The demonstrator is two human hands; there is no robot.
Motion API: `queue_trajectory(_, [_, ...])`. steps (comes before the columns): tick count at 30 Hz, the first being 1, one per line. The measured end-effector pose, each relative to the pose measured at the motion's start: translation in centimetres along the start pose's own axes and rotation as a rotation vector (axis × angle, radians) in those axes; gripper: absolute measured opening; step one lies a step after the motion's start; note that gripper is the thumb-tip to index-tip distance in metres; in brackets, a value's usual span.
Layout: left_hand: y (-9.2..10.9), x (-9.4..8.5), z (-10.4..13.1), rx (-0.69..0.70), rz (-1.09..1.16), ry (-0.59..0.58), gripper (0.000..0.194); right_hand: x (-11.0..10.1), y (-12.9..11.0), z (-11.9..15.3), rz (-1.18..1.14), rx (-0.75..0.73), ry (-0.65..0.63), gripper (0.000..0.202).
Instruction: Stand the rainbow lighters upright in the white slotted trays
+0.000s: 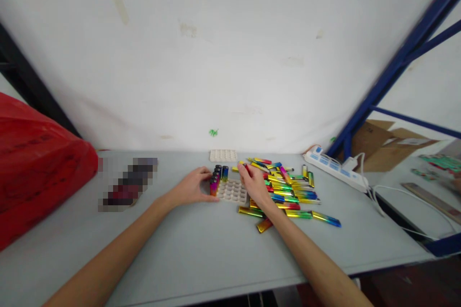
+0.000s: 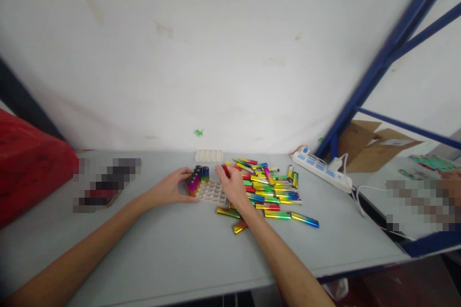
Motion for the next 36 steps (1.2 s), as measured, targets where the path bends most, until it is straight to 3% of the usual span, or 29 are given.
queue_trajectory(4, [-0.1, 0.0, 0.0, 0.013, 0.003, -0.004, 0.069, -0.3, -1.3, 0.4, 0.072, -0.135, -0.091, 0.042])
queue_trajectory(9, [0.0, -0.1, -0.1, 0.038, -0.010, -0.005, 0.064, -0.9, -2.2, 0.5, 0.400, -0.356, -0.137, 0.038])
queue_trajectory(19, [0.1, 0.0, 0.0, 0.023, -0.009, -0.002, 0.068, -0.1, -0.5, -0.4, 0.489, -0.294, -0.279, 0.028])
queue_trajectory(36, [0.1, 0.0, -0.1, 0.021, -0.013, -0.032, 0.069, 0.5, -2.2, -1.3, 0.878, -0.377, -0.404, 0.026])
Point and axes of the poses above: each hand's wrist, its own z-axis away from the middle knuckle, its own x-axis out of the palm, y = z × x, the point moved 1 cm from there along -z, towards the middle knuckle, and after that the axes turned 1 degree about y, right-handed, at the moved point
